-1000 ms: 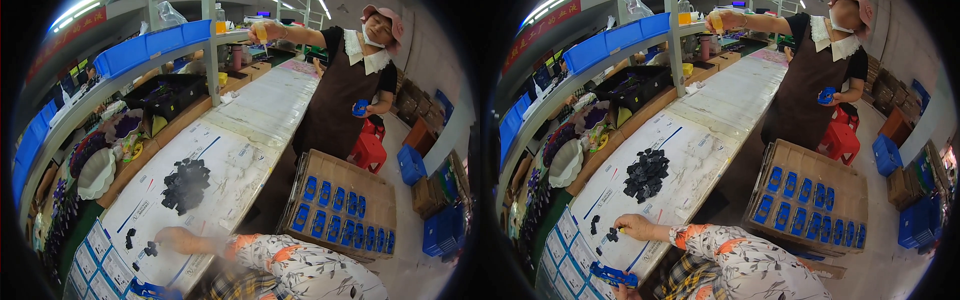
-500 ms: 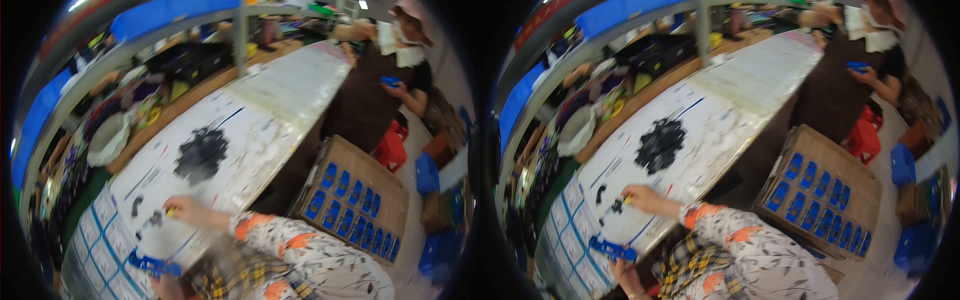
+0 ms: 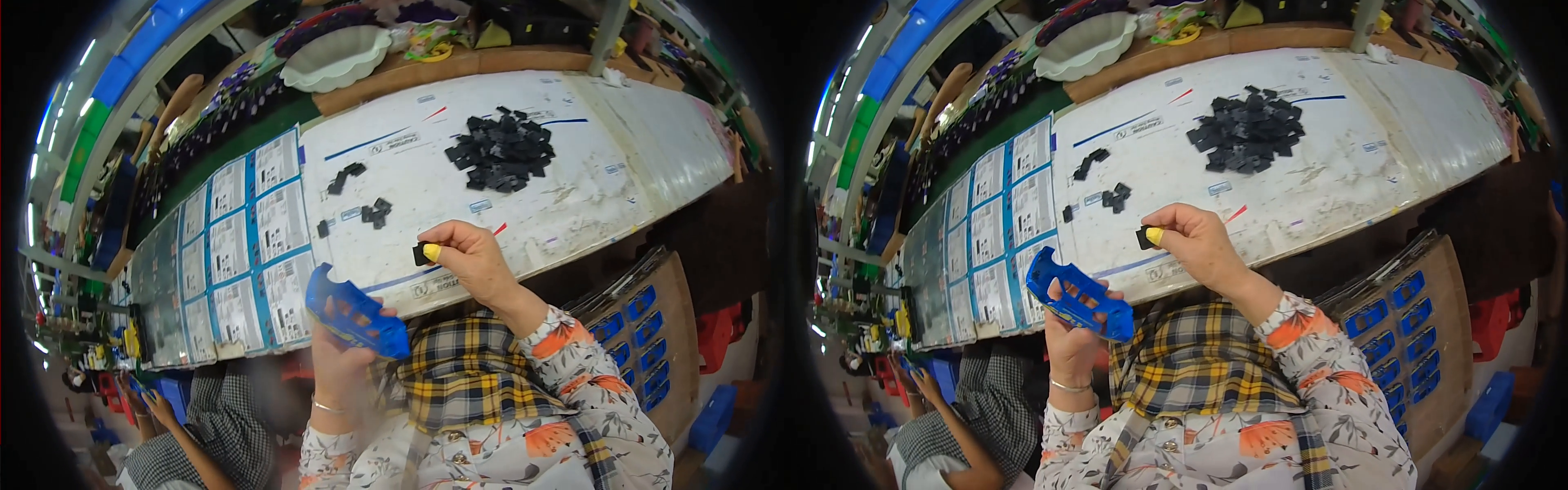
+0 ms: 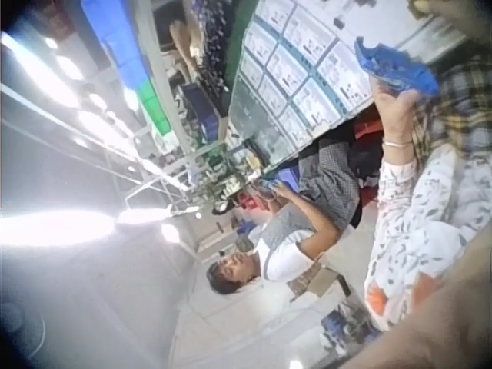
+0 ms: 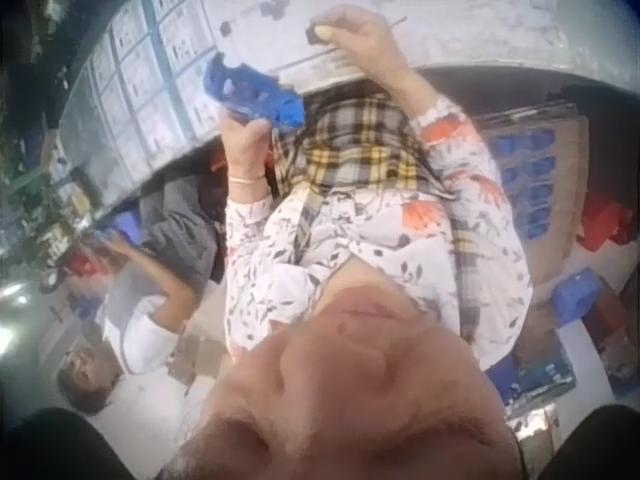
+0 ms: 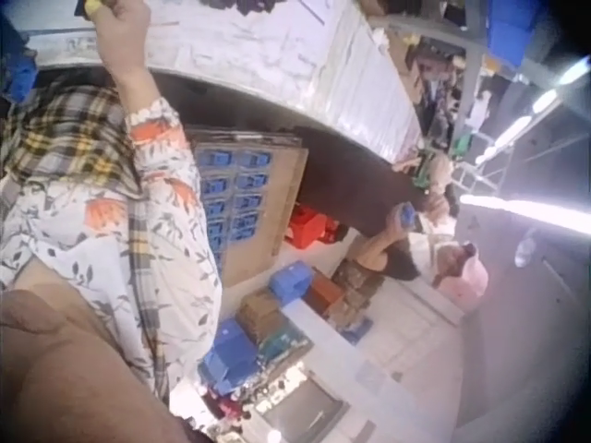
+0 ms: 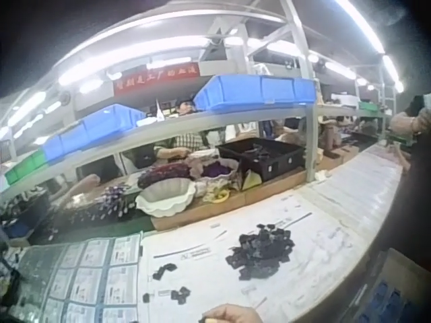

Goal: The person assembles toy cars by inserting black plastic components into car bodies by hand and placing the assembled cars onto the table.

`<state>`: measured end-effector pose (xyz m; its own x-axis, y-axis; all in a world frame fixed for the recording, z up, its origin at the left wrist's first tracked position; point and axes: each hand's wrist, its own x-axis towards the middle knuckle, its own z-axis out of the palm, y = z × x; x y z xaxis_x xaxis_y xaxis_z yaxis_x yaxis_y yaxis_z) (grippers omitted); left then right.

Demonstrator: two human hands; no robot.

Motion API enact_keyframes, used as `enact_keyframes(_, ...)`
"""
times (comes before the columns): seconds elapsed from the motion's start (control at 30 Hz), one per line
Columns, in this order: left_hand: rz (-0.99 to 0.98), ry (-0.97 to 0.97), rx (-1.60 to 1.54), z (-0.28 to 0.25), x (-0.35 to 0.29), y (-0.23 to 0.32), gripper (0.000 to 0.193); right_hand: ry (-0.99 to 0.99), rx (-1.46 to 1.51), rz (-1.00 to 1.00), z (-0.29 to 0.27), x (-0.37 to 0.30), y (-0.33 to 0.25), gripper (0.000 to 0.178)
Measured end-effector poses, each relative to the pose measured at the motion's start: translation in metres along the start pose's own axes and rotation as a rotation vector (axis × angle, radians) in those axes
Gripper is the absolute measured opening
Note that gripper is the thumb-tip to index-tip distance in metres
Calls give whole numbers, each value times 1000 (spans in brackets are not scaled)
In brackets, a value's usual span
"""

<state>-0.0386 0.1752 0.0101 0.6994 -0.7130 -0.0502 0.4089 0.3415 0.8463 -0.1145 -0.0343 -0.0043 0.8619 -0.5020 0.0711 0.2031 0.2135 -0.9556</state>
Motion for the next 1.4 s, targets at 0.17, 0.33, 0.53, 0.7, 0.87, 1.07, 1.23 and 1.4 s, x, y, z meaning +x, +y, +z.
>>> enact_keyframes(0.17, 195, -181, 198, 5, 3, -4, 79, -94, -14, 31, 18, -19, -25, 14)
enact_keyframes(0.33, 499, -304, 394, 7, 2, 7, 63, -323, -138, -104, 35, -34, -40, 14)
enact_keyframes(0.53, 649, -408, 511, -3, 4, 4, 45, -400, -285, -371, 46, -38, -43, 12)
enact_keyframes(0.7, 685, -406, 604, -3, 2, 3, 39, -423, -337, -423, 49, -43, -45, 13)
enact_keyframes(0.87, 701, -352, 673, -1, -2, 3, 41, -441, -368, -453, 51, -48, -47, 13)
enact_keyframes(1.07, 704, -355, 659, -2, -4, 1, 37, -374, -482, -666, 55, -55, -47, 9)
enact_keyframes(1.23, 702, -332, 684, 2, -3, -1, 41, -553, -596, -659, 51, -52, -61, 19)
enact_keyframes(1.4, 780, -359, 616, 8, -1, 3, 42, -686, -573, -578, 48, -48, -72, 21)
